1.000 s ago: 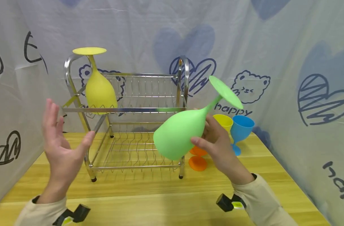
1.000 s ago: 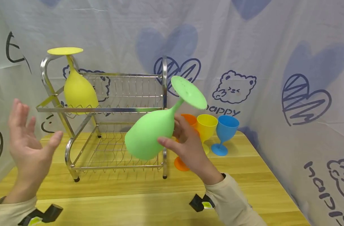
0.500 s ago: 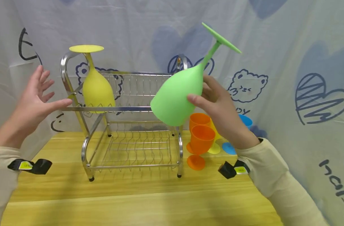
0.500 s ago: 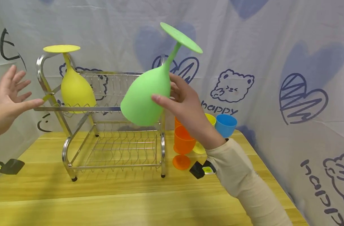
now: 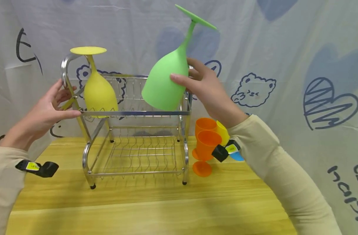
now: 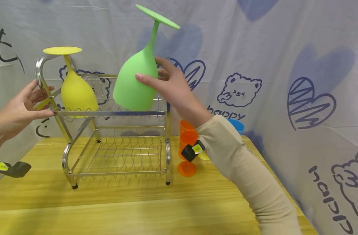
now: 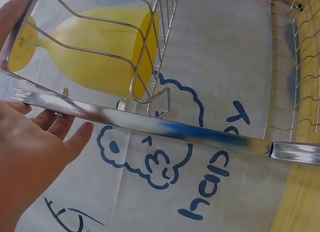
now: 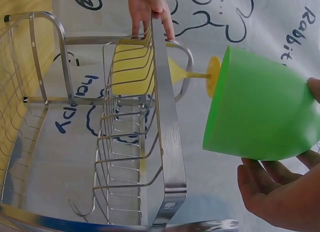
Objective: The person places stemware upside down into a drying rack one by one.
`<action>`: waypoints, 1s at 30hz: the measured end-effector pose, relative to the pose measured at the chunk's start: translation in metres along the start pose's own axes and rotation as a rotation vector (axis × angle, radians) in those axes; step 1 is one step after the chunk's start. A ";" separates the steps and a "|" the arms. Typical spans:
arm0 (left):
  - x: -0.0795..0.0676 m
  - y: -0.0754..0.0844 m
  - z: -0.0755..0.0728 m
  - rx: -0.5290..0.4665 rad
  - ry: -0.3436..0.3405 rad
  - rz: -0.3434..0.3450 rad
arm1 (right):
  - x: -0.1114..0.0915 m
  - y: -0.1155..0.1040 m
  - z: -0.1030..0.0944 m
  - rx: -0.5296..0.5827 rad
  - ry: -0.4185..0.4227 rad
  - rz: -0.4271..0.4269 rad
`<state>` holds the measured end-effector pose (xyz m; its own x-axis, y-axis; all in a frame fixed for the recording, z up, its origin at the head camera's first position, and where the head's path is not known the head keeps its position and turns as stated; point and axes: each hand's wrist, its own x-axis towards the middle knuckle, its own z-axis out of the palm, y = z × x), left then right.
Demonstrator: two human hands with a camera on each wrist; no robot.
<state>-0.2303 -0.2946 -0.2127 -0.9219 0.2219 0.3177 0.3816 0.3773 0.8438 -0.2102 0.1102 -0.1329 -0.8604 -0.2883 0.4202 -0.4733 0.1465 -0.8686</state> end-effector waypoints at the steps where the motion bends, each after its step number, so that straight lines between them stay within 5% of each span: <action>1: 0.000 0.000 0.000 0.007 0.005 0.000 | 0.004 0.000 0.002 0.003 0.001 -0.001; 21: -0.003 -0.004 0.005 0.128 0.074 -0.040 | 0.063 0.012 0.072 -0.005 0.019 0.039; 30: -0.006 -0.006 0.006 0.122 0.115 -0.024 | 0.086 0.019 0.091 -0.175 0.017 0.143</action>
<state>-0.2266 -0.2927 -0.2227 -0.9298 0.1096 0.3513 0.3581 0.4896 0.7950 -0.2760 0.0022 -0.1366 -0.9233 -0.2369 0.3022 -0.3710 0.3471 -0.8613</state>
